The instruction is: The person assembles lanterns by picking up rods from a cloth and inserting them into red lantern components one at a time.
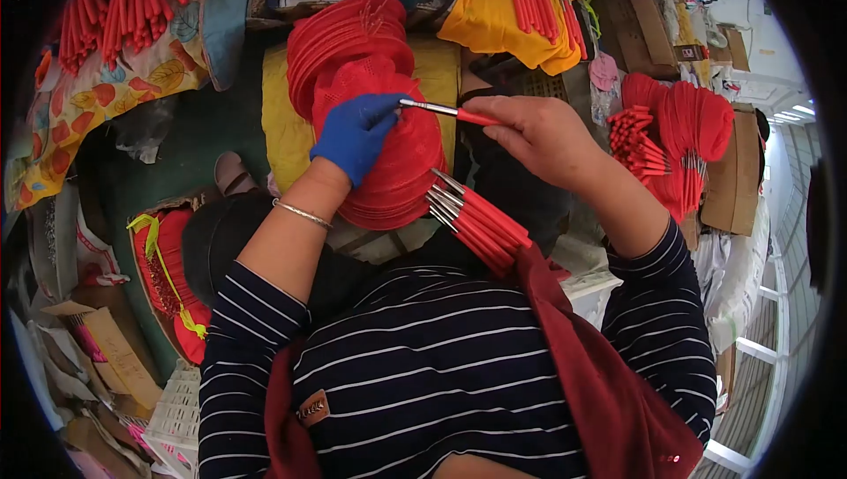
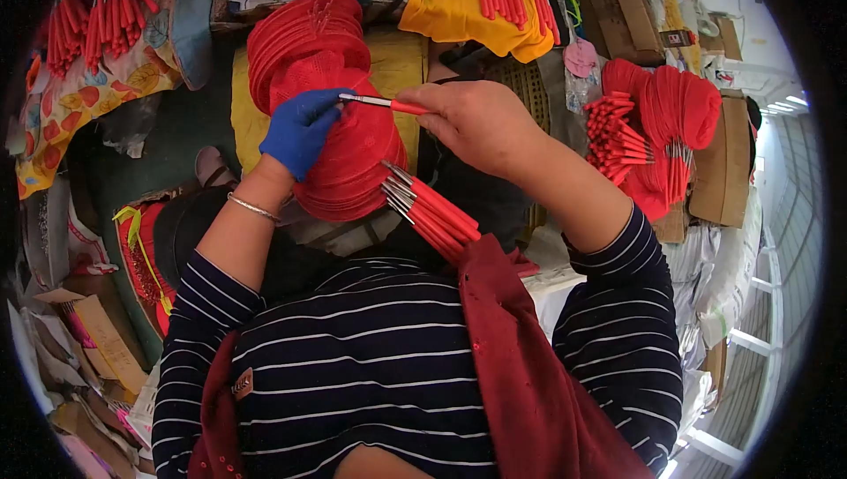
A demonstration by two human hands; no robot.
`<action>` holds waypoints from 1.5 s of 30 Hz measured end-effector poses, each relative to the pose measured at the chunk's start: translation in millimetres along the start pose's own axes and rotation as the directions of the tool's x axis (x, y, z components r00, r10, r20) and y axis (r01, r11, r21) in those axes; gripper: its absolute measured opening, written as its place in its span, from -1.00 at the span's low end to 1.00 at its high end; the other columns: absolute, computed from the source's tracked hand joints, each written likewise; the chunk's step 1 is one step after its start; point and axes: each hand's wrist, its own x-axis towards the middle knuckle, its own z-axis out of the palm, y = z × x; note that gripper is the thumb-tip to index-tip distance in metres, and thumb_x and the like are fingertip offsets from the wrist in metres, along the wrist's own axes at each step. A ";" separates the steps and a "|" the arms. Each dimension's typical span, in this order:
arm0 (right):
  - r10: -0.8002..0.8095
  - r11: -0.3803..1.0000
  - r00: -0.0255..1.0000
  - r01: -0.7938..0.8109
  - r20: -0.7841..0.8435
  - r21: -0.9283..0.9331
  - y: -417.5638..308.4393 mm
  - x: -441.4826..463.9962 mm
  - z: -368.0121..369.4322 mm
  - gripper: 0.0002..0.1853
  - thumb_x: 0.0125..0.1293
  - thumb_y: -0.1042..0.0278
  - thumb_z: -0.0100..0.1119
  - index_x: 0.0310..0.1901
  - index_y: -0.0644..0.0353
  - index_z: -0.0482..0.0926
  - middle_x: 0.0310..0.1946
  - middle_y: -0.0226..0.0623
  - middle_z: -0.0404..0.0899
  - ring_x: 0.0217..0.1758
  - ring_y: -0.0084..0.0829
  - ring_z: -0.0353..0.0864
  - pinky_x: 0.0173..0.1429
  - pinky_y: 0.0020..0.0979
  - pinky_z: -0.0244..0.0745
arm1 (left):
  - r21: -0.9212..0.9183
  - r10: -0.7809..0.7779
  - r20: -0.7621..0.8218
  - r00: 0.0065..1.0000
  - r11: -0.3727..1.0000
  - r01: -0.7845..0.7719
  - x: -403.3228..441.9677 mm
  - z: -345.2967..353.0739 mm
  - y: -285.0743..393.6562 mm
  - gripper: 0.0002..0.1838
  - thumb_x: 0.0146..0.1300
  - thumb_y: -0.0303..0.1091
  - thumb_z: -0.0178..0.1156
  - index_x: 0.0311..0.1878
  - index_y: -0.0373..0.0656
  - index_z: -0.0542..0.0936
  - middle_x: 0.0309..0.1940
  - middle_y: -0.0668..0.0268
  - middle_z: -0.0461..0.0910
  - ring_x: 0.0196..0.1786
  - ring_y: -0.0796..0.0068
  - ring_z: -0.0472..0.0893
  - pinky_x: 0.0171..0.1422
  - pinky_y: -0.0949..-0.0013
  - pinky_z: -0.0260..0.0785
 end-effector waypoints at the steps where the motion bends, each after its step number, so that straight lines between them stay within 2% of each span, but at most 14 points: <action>1: -0.002 0.999 1.000 0.003 -0.022 0.041 3.7 0.3 2.3 -0.67 0.16 0.44 0.14 0.00 0.15 0.51 -0.27 -0.15 0.58 -0.23 -0.17 0.58 -0.17 -0.33 0.47 | -0.011 0.030 -0.017 0.999 0.999 -0.030 1.3 -0.6 0.7 -0.77 0.21 -0.49 0.14 -0.07 -0.15 0.61 -0.30 0.21 0.62 -0.26 0.50 0.60 -0.12 0.48 0.41; 8: 0.193 0.855 0.981 -0.174 0.012 0.489 11.0 -5.6 24.0 -0.66 0.24 0.52 0.08 0.07 0.22 0.48 -0.38 -0.45 0.51 -0.35 -0.67 0.40 -0.21 -0.60 0.38 | -0.083 -0.024 -0.018 1.000 0.996 0.023 3.9 -6.5 1.9 -0.76 0.21 -0.51 0.12 -0.05 -0.15 0.60 -0.26 0.23 0.62 -0.22 0.52 0.59 -0.10 0.49 0.41; 21: 0.297 0.599 0.941 -0.316 0.162 0.736 9.4 -7.8 31.7 -0.65 0.26 0.53 0.06 0.11 0.21 0.45 -0.38 -0.55 0.45 -0.35 -0.72 0.36 -0.26 -0.64 0.35 | -0.019 0.005 -0.001 1.000 1.000 -0.005 4.2 -3.0 6.2 -0.72 0.20 -0.50 0.09 -0.02 -0.07 0.58 -0.27 0.14 0.60 -0.22 0.28 0.61 -0.08 0.37 0.44; 24: 0.258 0.810 0.962 -0.264 0.086 0.523 -0.6 -1.9 10.0 -0.64 0.20 0.50 0.12 0.07 0.21 0.47 -0.41 -0.43 0.52 -0.38 -0.60 0.48 -0.30 -0.55 0.41 | 0.051 0.046 0.008 0.999 0.998 -0.047 1.3 3.5 0.4 -0.73 0.18 -0.46 0.12 -0.03 -0.06 0.58 -0.23 0.12 0.60 -0.18 0.18 0.60 -0.07 0.31 0.44; 25: 0.103 0.979 0.995 -0.101 -0.002 0.176 -3.8 0.8 2.8 -0.64 0.16 0.48 0.15 0.03 0.20 0.48 -0.41 -0.34 0.55 -0.37 -0.49 0.53 -0.30 -0.48 0.43 | 0.075 0.053 0.028 0.998 0.996 -0.055 1.1 6.1 -1.1 -0.73 0.17 -0.45 0.14 -0.04 -0.05 0.58 -0.21 0.12 0.60 -0.16 0.14 0.59 -0.06 0.28 0.44; 26: -0.078 0.975 0.997 0.071 -0.022 -0.209 -9.1 4.6 -6.3 -0.65 0.12 0.45 0.18 0.00 0.20 0.50 -0.41 -0.25 0.58 -0.36 -0.37 0.59 -0.31 -0.42 0.46 | 0.072 0.055 0.036 0.998 0.996 -0.058 0.4 8.6 -1.5 -0.73 0.17 -0.45 0.14 -0.04 -0.05 0.58 -0.21 0.12 0.60 -0.16 0.14 0.59 -0.06 0.28 0.44; 29: -0.144 0.908 0.968 0.212 0.206 -0.362 -36.1 20.1 -21.0 -0.80 0.09 0.40 0.12 -0.23 0.22 0.54 -0.45 -0.14 0.58 -0.36 -0.21 0.62 -0.36 -0.27 0.49 | 0.088 0.111 0.073 0.991 0.989 -0.117 -3.8 14.6 7.6 -0.62 0.14 -0.43 0.18 0.07 -0.01 0.51 -0.14 0.11 0.58 -0.13 0.17 0.59 -0.04 0.28 0.44; 31: -0.165 0.849 0.926 0.308 0.339 -0.428 -43.6 25.0 -13.8 -0.85 0.10 0.39 0.08 -0.30 0.23 0.54 -0.49 -0.16 0.57 -0.40 -0.23 0.62 -0.38 -0.26 0.49 | 0.018 -0.140 0.243 0.960 0.990 0.140 -4.9 14.7 26.2 -0.48 0.10 -0.42 0.20 0.19 -0.01 0.39 -0.08 0.10 0.55 -0.10 0.17 0.59 -0.02 0.28 0.44; 34: -0.204 0.868 0.907 0.342 0.368 -0.361 -43.7 30.4 5.7 -0.88 0.08 0.39 0.05 -0.37 0.24 0.51 -0.54 -0.21 0.57 -0.47 -0.23 0.62 -0.46 -0.27 0.49 | 0.062 0.004 0.213 0.977 0.998 -0.018 -9.3 23.3 7.4 -0.39 0.09 -0.43 0.21 0.25 -0.02 0.30 -0.06 0.09 0.54 -0.07 0.17 0.58 0.01 0.28 0.43; 36: -0.083 0.902 0.879 0.267 0.469 -0.340 -42.5 19.7 -8.6 -0.73 0.16 0.31 0.06 -0.13 0.26 0.50 -0.28 -0.02 0.58 -0.18 -0.15 0.62 -0.18 -0.24 0.52 | 0.005 -0.074 0.307 0.949 0.997 0.076 -3.6 4.6 20.1 -0.43 0.10 -0.44 0.20 0.22 -0.02 0.34 -0.07 0.09 0.54 -0.07 0.16 0.57 0.02 0.29 0.42; 38: -0.447 0.885 0.851 0.377 0.274 0.274 -15.5 -3.5 -7.3 -0.50 0.26 0.16 0.05 0.18 0.23 0.34 0.06 0.11 0.41 0.17 -0.06 0.41 0.19 -0.19 0.34 | -0.049 -0.138 0.402 0.905 0.984 0.172 3.3 -13.9 17.6 -0.47 0.10 -0.45 0.19 0.19 -0.03 0.38 -0.08 0.10 0.55 -0.06 0.15 0.57 0.04 0.29 0.41; 39: -0.479 0.821 0.798 0.260 0.365 0.509 -11.8 -5.9 -17.0 -0.34 0.30 0.03 0.05 0.32 0.22 0.15 0.19 0.04 0.31 0.31 -0.11 0.25 0.34 -0.26 0.16 | 0.007 -0.064 0.204 0.977 0.998 0.064 7.4 -25.3 9.0 -0.51 0.10 -0.46 0.19 0.15 -0.02 0.43 -0.06 0.11 0.53 -0.03 0.14 0.54 0.07 0.28 0.39; 42: -0.246 0.705 0.917 -0.052 0.314 0.707 40.1 16.4 -28.1 -0.42 0.33 0.11 0.02 0.28 0.25 0.23 0.15 -0.13 0.39 0.21 -0.28 0.38 0.28 -0.33 0.23 | 0.474 0.171 -0.261 0.950 0.880 -0.028 29.2 -43.9 24.6 -0.61 0.09 -0.46 0.18 0.05 -0.03 0.52 0.04 0.16 0.48 0.07 0.12 0.47 0.15 0.25 0.34; 45: 0.404 0.850 0.915 -0.377 0.003 0.369 143.0 58.7 -5.2 -0.59 0.26 0.21 0.08 0.07 0.28 0.46 -0.12 -0.21 0.58 -0.05 -0.36 0.56 0.02 -0.37 0.43 | 0.592 0.133 -0.240 0.962 0.805 0.036 33.7 -35.0 10.6 -0.60 0.07 -0.44 0.18 0.04 -0.03 0.52 0.06 0.18 0.46 0.10 0.10 0.43 0.16 0.22 0.31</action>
